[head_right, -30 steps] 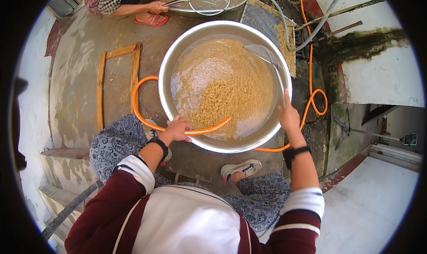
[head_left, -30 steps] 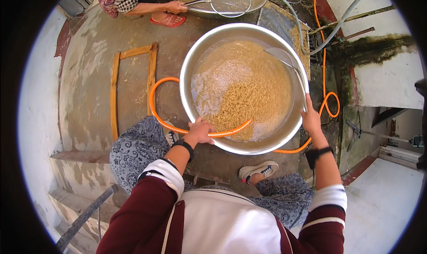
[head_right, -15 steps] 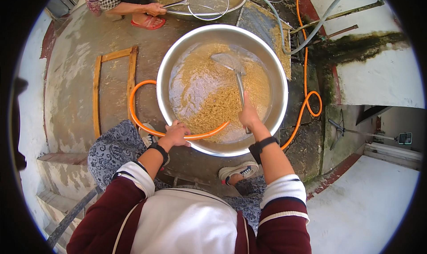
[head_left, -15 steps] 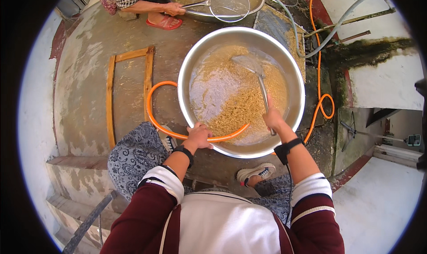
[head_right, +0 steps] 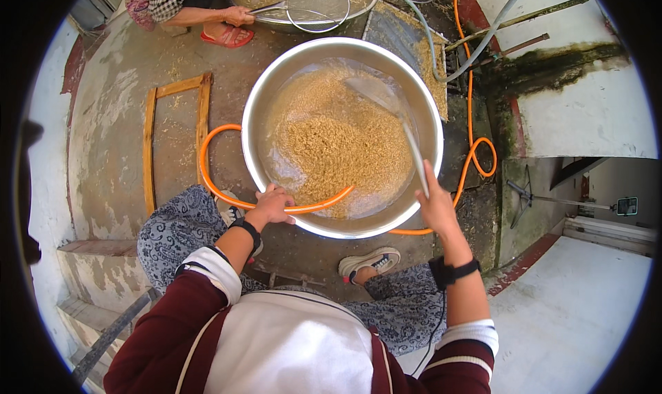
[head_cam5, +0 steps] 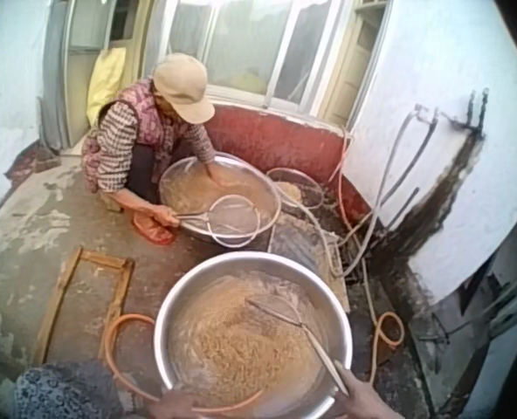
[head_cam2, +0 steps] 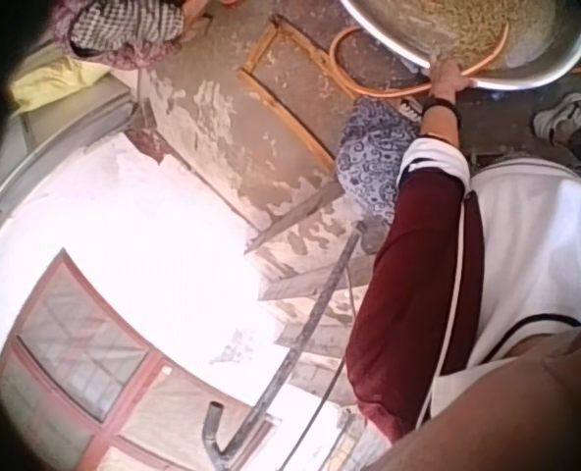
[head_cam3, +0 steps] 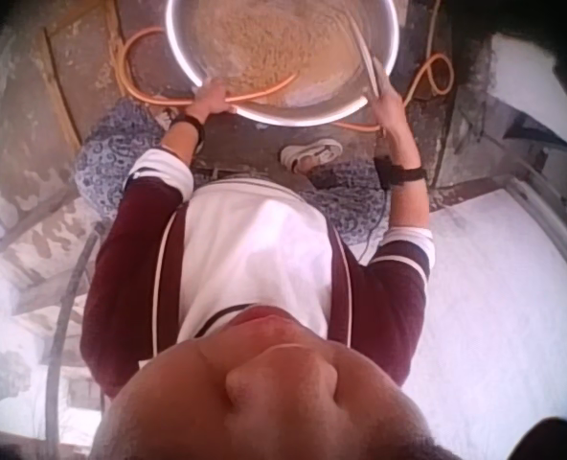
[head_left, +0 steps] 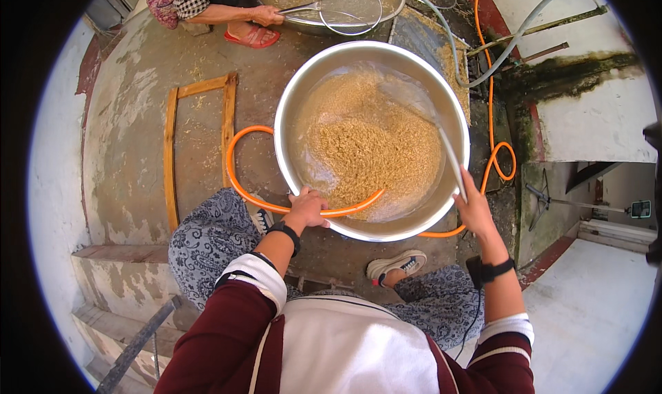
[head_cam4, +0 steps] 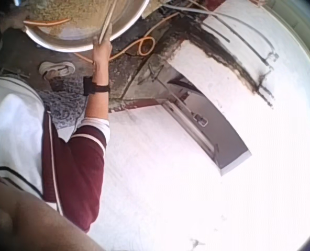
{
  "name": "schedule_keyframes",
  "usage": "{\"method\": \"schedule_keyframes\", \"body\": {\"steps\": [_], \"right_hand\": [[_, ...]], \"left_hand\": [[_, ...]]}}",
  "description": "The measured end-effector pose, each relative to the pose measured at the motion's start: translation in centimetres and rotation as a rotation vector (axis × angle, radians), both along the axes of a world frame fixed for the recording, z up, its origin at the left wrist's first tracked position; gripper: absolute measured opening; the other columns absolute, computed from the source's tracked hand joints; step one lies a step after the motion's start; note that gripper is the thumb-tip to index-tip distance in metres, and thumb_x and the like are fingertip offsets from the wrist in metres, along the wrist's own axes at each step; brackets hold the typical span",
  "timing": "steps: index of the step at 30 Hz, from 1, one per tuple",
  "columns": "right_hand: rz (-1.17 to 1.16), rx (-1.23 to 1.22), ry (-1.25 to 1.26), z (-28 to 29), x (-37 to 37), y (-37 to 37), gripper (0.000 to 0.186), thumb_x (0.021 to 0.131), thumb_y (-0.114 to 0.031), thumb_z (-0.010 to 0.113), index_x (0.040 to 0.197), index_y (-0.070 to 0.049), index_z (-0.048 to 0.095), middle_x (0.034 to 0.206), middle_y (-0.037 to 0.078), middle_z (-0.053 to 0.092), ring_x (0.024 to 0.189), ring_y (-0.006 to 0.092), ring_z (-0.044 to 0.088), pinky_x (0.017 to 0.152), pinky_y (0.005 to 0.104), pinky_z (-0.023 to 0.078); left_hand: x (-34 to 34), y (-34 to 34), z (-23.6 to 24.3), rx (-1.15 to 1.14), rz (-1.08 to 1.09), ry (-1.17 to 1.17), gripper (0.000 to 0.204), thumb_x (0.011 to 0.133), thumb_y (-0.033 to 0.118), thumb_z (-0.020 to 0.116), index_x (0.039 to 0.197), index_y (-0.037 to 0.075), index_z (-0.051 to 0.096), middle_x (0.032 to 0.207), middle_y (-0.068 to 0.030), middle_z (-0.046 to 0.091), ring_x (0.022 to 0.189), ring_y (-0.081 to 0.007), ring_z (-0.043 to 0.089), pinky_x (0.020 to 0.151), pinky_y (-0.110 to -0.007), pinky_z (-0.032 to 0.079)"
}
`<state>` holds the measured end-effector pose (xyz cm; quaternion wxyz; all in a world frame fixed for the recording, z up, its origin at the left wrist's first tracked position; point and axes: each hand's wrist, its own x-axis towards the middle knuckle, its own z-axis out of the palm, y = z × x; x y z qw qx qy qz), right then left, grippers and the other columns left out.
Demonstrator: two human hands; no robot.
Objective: The person uses a metal strainer to scoop grains from a large basin of water and transfers them into a metal bucket. They repeatedly stir the grains in the water and scoop them out, while another person works nearby with a separate basin.
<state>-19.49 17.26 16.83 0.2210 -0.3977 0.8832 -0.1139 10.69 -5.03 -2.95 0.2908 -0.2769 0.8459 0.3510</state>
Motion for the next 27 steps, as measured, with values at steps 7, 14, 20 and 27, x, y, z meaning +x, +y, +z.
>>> {"method": "schedule_keyframes", "body": {"steps": [7,14,20,27], "right_hand": [[-0.298,0.320,0.102,-11.3,-6.9,-3.7,0.073,0.099,-0.015,0.050,0.159,-0.019,0.007,0.088,0.025,0.067,0.068,0.0345,0.066,0.061,0.0446,0.052],[-0.963,-0.290,-1.035,-16.0,-4.4,-5.2,0.084,0.099,-0.008,0.046,0.156,-0.026,-0.013,0.065,0.002,0.042,0.045,0.0127,0.038,0.040,0.0311,0.037],[-1.055,-0.497,-1.315,-15.6,-0.2,-7.4,0.089,0.095,0.000,0.048,0.154,-0.032,-0.010,0.066,-0.001,0.038,0.047,0.0095,0.037,0.040,0.0269,0.036],[-0.829,-0.455,-1.327,-12.1,5.4,-9.1,0.082,0.095,0.001,0.049,0.155,-0.028,0.000,0.067,-0.001,0.041,0.047,0.0085,0.037,0.039,0.0265,0.037]], "left_hand": [[0.1,0.1,-0.3,0.008,0.018,0.022,0.049,0.060,0.043,0.090,0.103,0.027,0.072,0.122,0.0030,0.056,0.130,-0.0246,0.035,0.101,-0.065,0.029],[0.1,0.3,-0.5,-0.023,0.010,0.048,0.049,0.059,0.044,0.090,0.102,0.027,0.072,0.121,0.0030,0.056,0.129,-0.0245,0.036,0.100,-0.064,0.029],[-0.1,0.3,-0.2,0.004,0.022,0.043,0.048,0.061,0.042,0.090,0.103,0.026,0.073,0.121,0.0040,0.056,0.127,-0.0237,0.038,0.102,-0.071,0.027],[-0.1,0.2,-0.5,0.013,0.012,0.030,0.050,0.060,0.043,0.090,0.104,0.027,0.073,0.120,0.0033,0.056,0.128,-0.0232,0.037,0.102,-0.068,0.030]]}}
